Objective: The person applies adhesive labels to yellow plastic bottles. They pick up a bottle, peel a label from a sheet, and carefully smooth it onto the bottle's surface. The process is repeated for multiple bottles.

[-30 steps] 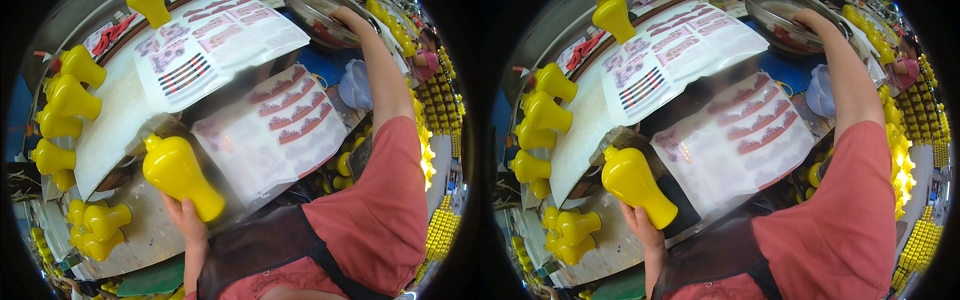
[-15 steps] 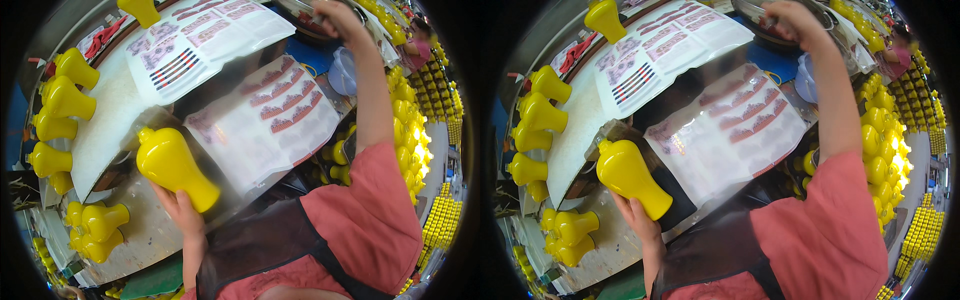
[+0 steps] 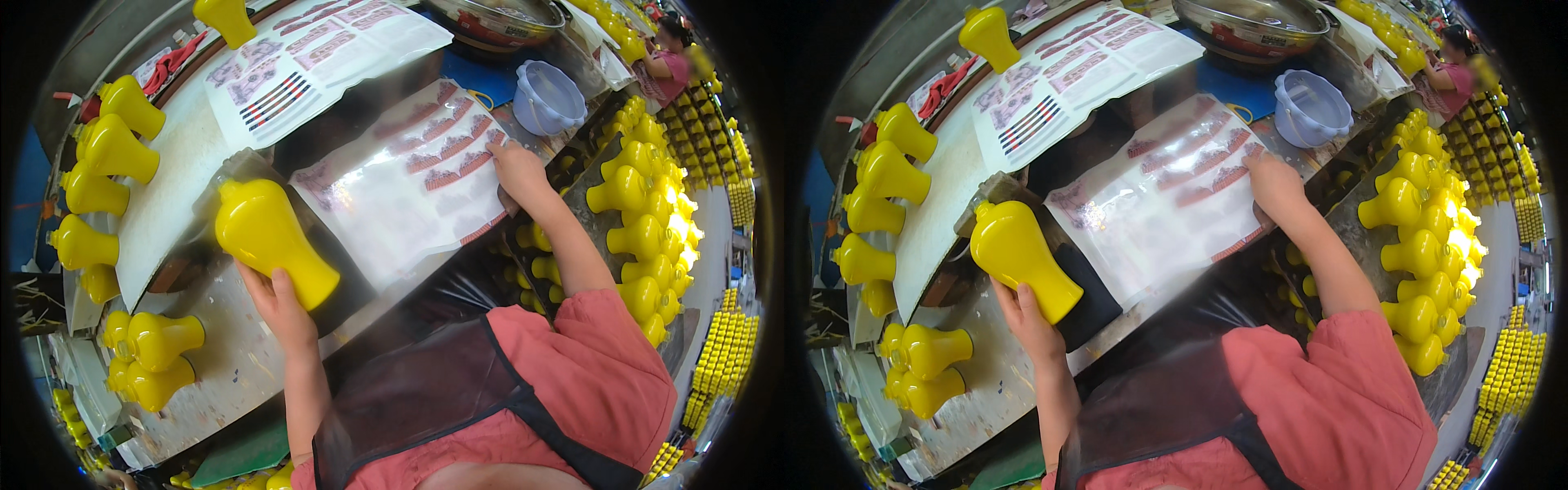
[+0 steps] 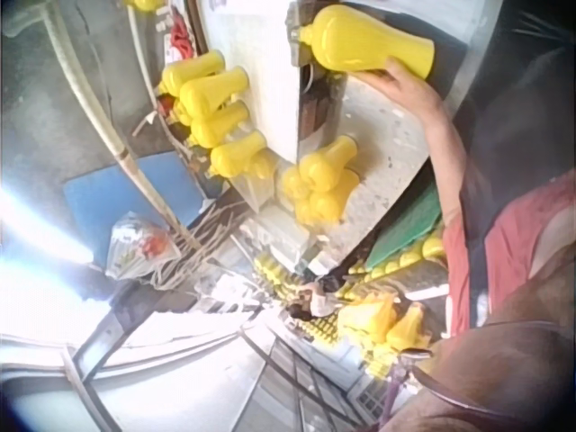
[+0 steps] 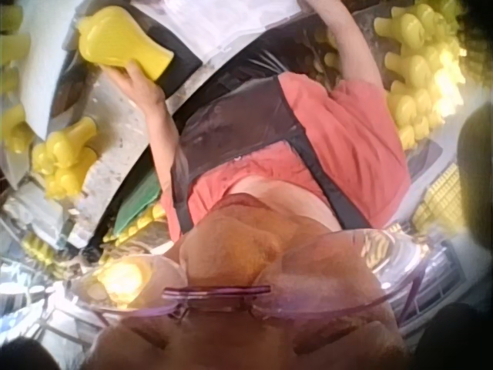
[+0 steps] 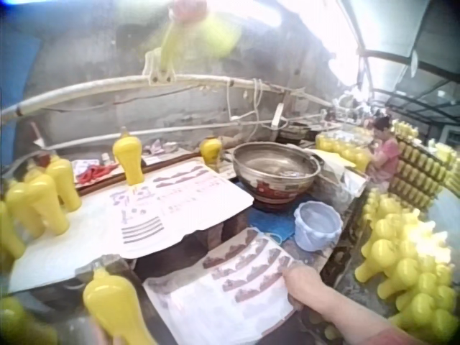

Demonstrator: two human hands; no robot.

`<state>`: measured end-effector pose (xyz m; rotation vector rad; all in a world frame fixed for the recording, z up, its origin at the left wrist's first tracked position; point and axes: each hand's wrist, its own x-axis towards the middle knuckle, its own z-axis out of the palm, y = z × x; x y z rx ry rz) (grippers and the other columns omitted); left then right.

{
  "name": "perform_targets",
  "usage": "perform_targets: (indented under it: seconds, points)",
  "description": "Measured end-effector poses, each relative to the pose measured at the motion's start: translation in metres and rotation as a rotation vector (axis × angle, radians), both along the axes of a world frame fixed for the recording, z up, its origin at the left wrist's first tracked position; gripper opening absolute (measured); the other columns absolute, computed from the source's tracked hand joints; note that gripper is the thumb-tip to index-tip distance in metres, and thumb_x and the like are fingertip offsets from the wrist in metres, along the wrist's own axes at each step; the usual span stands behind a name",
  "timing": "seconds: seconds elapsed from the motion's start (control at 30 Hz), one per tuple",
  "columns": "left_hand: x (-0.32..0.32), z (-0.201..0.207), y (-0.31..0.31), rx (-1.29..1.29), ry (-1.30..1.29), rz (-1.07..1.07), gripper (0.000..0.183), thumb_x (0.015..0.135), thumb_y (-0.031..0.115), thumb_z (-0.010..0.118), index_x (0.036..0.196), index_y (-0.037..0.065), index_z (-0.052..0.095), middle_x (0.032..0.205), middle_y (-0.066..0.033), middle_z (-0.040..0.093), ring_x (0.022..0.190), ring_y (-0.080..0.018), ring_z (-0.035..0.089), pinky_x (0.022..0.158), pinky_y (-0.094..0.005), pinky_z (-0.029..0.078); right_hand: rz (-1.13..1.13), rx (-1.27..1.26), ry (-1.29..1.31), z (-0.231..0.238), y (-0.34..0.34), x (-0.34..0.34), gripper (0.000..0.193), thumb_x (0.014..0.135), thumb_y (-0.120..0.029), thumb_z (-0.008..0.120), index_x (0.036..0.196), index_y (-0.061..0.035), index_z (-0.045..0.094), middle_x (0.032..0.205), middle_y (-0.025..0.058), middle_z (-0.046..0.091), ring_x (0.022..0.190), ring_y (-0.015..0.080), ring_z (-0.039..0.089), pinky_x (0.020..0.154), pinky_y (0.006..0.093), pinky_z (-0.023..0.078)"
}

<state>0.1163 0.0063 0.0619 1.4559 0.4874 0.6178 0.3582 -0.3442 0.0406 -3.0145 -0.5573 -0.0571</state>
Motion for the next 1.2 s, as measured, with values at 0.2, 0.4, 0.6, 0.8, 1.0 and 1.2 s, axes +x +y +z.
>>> perform_targets:
  seconds: [0.2, 0.4, 0.6, 0.8, 1.0, 1.2]
  points:
    - [-0.006, 0.001, -0.008, 0.116, 0.074, 0.064, 0.07, 0.105, 0.013, 0.047, 0.165, 0.001, 0.013, 0.168, -0.0204, 0.025, 0.153, -0.0313, 0.031, 0.124, -0.0402, 0.024, -0.052, 0.073, -0.005, -0.005, -0.011, -0.01, 0.038, 0.095, -0.01, 0.052, 0.129, -0.0123, 0.069, 0.108, 0.0224, 0.07, 0.098, 0.0424, 0.069, 0.085, 0.0511, 0.055]
    - [-0.022, -0.004, -0.019, 0.252, 0.07, 0.005, 0.078, 0.103, 0.015, 0.053, 0.165, -0.001, 0.008, 0.167, -0.025, 0.024, 0.153, -0.0353, 0.03, 0.125, -0.0434, 0.023, -0.024, 0.053, -0.02, -0.005, -0.02, -0.005, 0.04, 0.094, -0.01, 0.048, 0.128, -0.0118, 0.07, 0.105, 0.0235, 0.07, 0.095, 0.0437, 0.069, 0.084, 0.0527, 0.055]
    - [-0.025, -0.007, -0.018, 0.246, 0.042, -0.011, 0.08, 0.101, 0.015, 0.055, 0.165, -0.002, 0.009, 0.167, -0.0256, 0.025, 0.152, -0.0352, 0.033, 0.124, -0.0436, 0.026, -0.024, 0.038, -0.01, -0.006, -0.018, -0.012, 0.038, 0.092, -0.009, 0.051, 0.124, -0.0118, 0.072, 0.102, 0.0234, 0.071, 0.095, 0.0421, 0.07, 0.083, 0.0528, 0.055]
    - [-0.022, -0.003, -0.022, 0.307, 0.074, 0.093, 0.08, 0.1, 0.019, 0.058, 0.163, -0.002, 0.014, 0.163, -0.0268, 0.031, 0.149, -0.0388, 0.037, 0.123, -0.0474, 0.028, -0.038, 0.079, 0.002, 0.001, -0.02, -0.02, 0.038, 0.09, -0.009, 0.055, 0.121, -0.0122, 0.075, 0.1, 0.0229, 0.072, 0.094, 0.0428, 0.069, 0.084, 0.051, 0.055]
    - [-0.011, 0.038, -0.034, 1.158, -0.034, 0.176, 0.055, 0.091, 0.016, 0.068, 0.142, -0.001, 0.053, 0.141, -0.025, 0.055, 0.128, -0.0379, 0.054, 0.108, -0.0444, 0.042, -0.046, 0.194, 0.036, 0.002, -0.021, -0.011, 0.034, 0.089, -0.01, 0.056, 0.113, -0.0153, 0.079, 0.101, 0.021, 0.072, 0.096, 0.0426, 0.069, 0.087, 0.0513, 0.055]
    - [0.056, 0.055, -0.079, 1.053, -0.203, -0.469, 0.037, 0.081, 0.01, 0.077, 0.115, 0.0, 0.069, 0.106, -0.0168, 0.068, 0.098, -0.0359, 0.063, 0.089, -0.0444, 0.051, 0.023, 0.185, 0.105, 0.009, -0.021, -0.003, 0.031, 0.088, -0.01, 0.057, 0.109, -0.0131, 0.08, 0.101, 0.0218, 0.073, 0.095, 0.0419, 0.069, 0.087, 0.0486, 0.055]
